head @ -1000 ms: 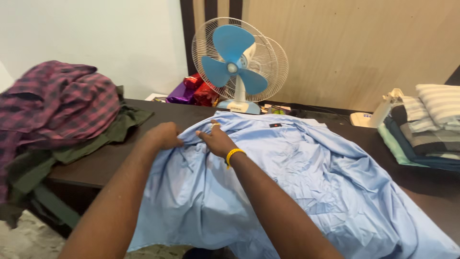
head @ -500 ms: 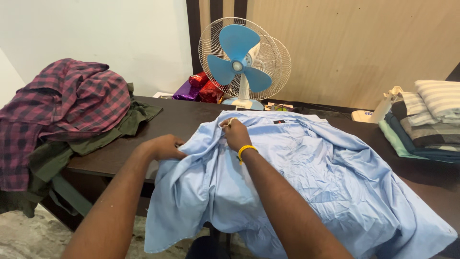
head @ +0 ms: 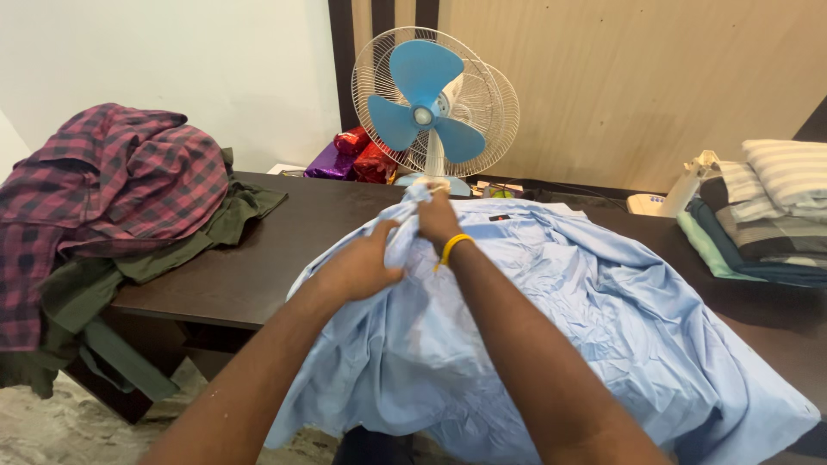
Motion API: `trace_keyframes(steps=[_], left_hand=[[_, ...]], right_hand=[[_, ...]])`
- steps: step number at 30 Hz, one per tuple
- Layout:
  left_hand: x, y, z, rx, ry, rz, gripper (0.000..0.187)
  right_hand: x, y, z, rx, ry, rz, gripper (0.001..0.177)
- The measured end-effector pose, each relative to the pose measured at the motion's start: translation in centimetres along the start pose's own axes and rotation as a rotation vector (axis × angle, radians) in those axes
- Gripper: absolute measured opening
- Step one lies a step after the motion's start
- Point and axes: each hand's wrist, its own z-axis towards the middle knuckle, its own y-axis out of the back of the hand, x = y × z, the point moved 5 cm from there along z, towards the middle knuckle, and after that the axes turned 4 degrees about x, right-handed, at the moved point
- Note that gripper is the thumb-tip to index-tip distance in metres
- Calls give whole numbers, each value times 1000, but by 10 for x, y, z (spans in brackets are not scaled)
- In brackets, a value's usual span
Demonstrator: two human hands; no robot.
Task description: The person unfolds a light blue striped shirt on a table, smooths it out, and buttons it from top to bottom. The person then folds the shirt in half and smooths it again.
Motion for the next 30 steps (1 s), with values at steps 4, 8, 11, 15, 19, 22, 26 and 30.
trace_keyframes(steps=[4, 8, 11, 15, 19, 22, 26, 30], left_hand=[[5, -28, -6, 315, 102, 264, 75], [-12, -38, 1, 284, -15, 135, 68], [-33, -50, 10, 258, -122, 15, 70], [-76, -78, 7, 404, -235, -205, 87], [-112, -106, -21, 824, -150, -656, 103], [-126, -108, -22, 862, -208, -821, 90], [-90, -104, 20, 614, -74, -575, 50], [-32, -70, 62, -123, -32, -50, 26]], right_hand=[[-5, 61, 3, -8, 231, -247, 58], [-5, 88, 4, 30, 173, -441, 42], [-1, 98, -1, 87, 121, -657, 52], [22, 100, -19, 12, 486, -1096, 49], [19, 109, -23, -39, 392, -1457, 21], [7, 129, -23, -61, 376, -1410, 28], [-24, 162, -6, -100, 338, -1259, 30], [-42, 178, 21, -59, 167, -941, 37]])
